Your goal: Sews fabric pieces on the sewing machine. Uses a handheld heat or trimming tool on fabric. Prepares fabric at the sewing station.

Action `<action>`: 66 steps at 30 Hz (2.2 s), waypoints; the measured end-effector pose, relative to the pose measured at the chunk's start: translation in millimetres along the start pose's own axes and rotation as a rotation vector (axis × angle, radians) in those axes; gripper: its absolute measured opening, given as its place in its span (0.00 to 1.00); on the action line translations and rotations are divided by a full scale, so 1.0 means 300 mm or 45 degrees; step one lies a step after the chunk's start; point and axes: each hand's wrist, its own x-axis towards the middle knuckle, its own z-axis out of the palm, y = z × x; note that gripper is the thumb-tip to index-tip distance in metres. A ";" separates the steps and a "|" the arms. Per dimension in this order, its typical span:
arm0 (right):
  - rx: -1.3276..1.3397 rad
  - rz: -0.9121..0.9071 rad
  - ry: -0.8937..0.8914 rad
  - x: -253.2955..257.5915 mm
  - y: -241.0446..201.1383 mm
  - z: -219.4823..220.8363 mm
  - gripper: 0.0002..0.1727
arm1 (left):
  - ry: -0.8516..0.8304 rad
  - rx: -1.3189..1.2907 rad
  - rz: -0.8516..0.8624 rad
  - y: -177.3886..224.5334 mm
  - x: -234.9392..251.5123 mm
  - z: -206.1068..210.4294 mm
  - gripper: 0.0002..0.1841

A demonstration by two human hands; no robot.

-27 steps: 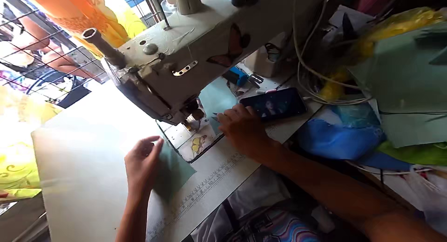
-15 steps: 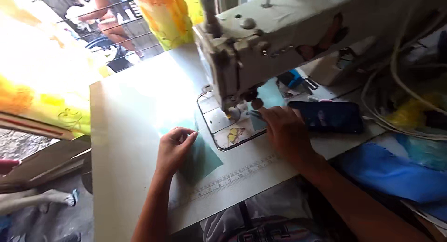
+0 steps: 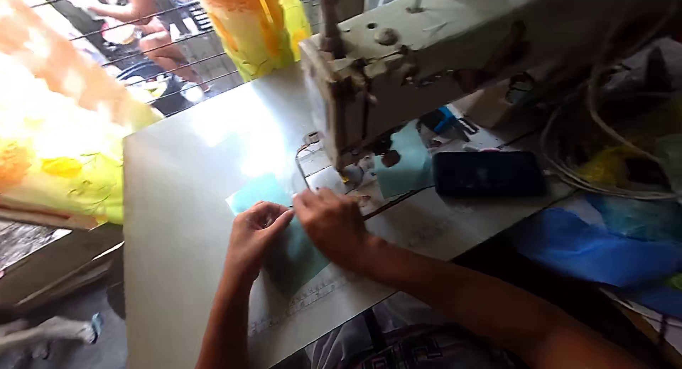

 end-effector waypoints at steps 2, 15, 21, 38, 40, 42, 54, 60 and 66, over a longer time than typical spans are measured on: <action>0.022 0.006 0.019 0.004 -0.010 0.005 0.04 | 0.021 -0.004 0.005 0.002 -0.001 0.009 0.00; -0.200 0.581 -0.269 -0.009 0.462 -0.313 0.25 | 0.197 -0.544 -0.227 0.029 0.020 0.042 0.13; -0.104 0.216 -0.106 -0.104 0.355 -0.289 0.20 | 0.194 -0.735 -0.345 0.052 0.012 0.065 0.14; 0.348 -0.382 -0.376 -0.439 0.130 -0.188 0.22 | -0.479 1.185 0.599 -0.002 0.042 0.092 0.31; 0.308 -0.323 -0.372 -0.481 0.160 -0.230 0.23 | -0.107 1.446 0.243 -0.030 0.089 -0.033 0.34; 0.236 -0.258 -0.353 -0.518 0.181 -0.266 0.26 | 0.246 1.436 0.001 0.017 0.073 -0.114 0.39; 0.105 0.310 -0.212 -0.385 0.204 -0.278 0.21 | -0.076 1.041 0.528 0.021 -0.203 0.231 0.32; 0.588 0.574 -0.329 -0.420 0.173 -0.347 0.17 | -0.139 1.064 0.474 0.009 -0.145 0.207 0.41; 1.006 1.066 -0.416 -0.559 0.118 -0.442 0.27 | -0.060 1.080 0.428 0.004 -0.148 0.211 0.48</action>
